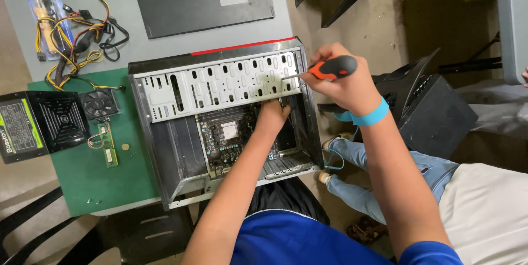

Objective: Repairing a desktop computer by unscrewing components and adjusting parts on the motherboard.

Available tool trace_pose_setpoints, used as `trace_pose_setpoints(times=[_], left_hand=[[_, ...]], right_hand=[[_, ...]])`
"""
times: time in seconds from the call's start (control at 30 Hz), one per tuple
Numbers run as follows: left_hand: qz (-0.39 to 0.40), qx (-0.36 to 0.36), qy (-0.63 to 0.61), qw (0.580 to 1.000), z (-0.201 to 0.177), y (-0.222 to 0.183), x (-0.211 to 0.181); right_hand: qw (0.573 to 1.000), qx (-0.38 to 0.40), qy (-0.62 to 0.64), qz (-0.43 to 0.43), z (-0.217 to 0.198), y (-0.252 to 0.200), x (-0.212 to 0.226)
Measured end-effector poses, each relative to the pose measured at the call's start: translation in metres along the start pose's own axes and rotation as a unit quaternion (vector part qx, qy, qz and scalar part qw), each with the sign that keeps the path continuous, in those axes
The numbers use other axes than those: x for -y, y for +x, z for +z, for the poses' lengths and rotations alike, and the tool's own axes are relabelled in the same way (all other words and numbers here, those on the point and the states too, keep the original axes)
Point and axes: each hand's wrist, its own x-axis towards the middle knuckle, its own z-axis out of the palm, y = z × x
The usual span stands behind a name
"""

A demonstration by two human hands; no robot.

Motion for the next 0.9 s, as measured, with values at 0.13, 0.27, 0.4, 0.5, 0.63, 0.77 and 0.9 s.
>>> trace_pose_setpoints(times=[0.13, 0.27, 0.4, 0.5, 0.63, 0.77, 0.9], left_hand=[[-0.019, 0.019, 0.011, 1.000, 0.007, -0.005, 0.006], [-0.034, 0.047, 0.018, 0.998, -0.004, 0.003, -0.001], [-0.021, 0.068, 0.042, 0.997, -0.061, -0.003, -0.046], [-0.044, 0.219, 0.174, 0.959, -0.093, -0.036, -0.060], [-0.077, 0.201, 0.128, 0.968, -0.161, -0.039, -0.119], [0.107, 0.016, -0.045, 0.993, -0.161, 0.015, -0.133], [0.200, -0.012, -0.062, 0.978, -0.125, 0.060, -0.095]], right_hand=[[0.999, 0.036, 0.008, 0.001, 0.000, 0.005, 0.023], [0.996, 0.051, 0.042, -0.055, 0.002, 0.008, 0.025], [0.997, -0.022, 0.030, -0.072, 0.010, 0.004, 0.005], [0.990, -0.094, -0.064, -0.082, 0.020, -0.001, -0.017], [0.987, -0.125, -0.073, -0.069, 0.028, 0.001, -0.019], [0.984, -0.153, -0.057, -0.077, 0.036, 0.006, -0.009], [0.982, -0.170, -0.057, -0.055, 0.041, 0.003, -0.020]])
